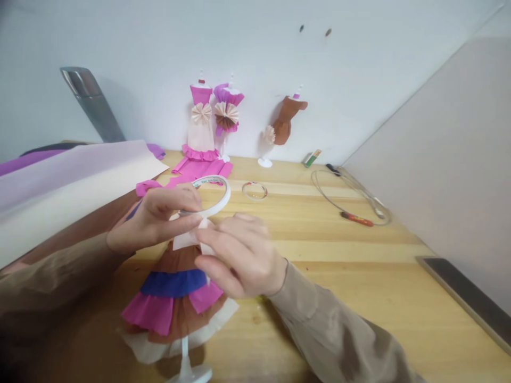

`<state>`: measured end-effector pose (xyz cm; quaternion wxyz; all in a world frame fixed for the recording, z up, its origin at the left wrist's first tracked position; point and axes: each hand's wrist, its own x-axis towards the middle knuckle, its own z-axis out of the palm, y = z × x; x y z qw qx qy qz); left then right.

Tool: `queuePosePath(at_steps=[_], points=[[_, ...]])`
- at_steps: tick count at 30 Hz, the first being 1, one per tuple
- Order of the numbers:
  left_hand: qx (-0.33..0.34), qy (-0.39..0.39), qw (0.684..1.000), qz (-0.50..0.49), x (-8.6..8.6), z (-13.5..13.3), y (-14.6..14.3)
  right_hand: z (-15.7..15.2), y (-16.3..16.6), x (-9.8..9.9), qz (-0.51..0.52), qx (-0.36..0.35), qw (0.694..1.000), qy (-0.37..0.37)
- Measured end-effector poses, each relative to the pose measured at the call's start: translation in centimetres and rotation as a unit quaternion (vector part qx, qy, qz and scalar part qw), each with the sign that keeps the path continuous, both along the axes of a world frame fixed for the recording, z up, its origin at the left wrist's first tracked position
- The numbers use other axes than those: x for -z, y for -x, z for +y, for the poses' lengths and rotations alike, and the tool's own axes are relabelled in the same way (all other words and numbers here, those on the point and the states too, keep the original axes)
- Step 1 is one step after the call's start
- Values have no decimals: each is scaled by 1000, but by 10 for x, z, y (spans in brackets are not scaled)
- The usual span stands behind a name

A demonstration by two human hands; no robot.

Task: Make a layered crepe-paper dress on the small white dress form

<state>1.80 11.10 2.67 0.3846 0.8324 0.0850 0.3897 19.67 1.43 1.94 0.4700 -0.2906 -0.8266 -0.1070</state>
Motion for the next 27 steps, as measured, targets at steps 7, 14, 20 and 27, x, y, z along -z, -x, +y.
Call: queuePosePath(at_steps=[7,14,20,27], points=[[32,-63,997,-11,-3,-1,1,-3,-9,-14,155,94,971,158],[51,-158,986,14,-9,-3,2,-5,-17,-29,96,68,961,249],[35,-220,973,63,-19,-12,6,-9,-15,-32,-11,105,968,229],[16,-256,961,103,-20,-15,6,-9,-14,-29,-39,120,965,229]])
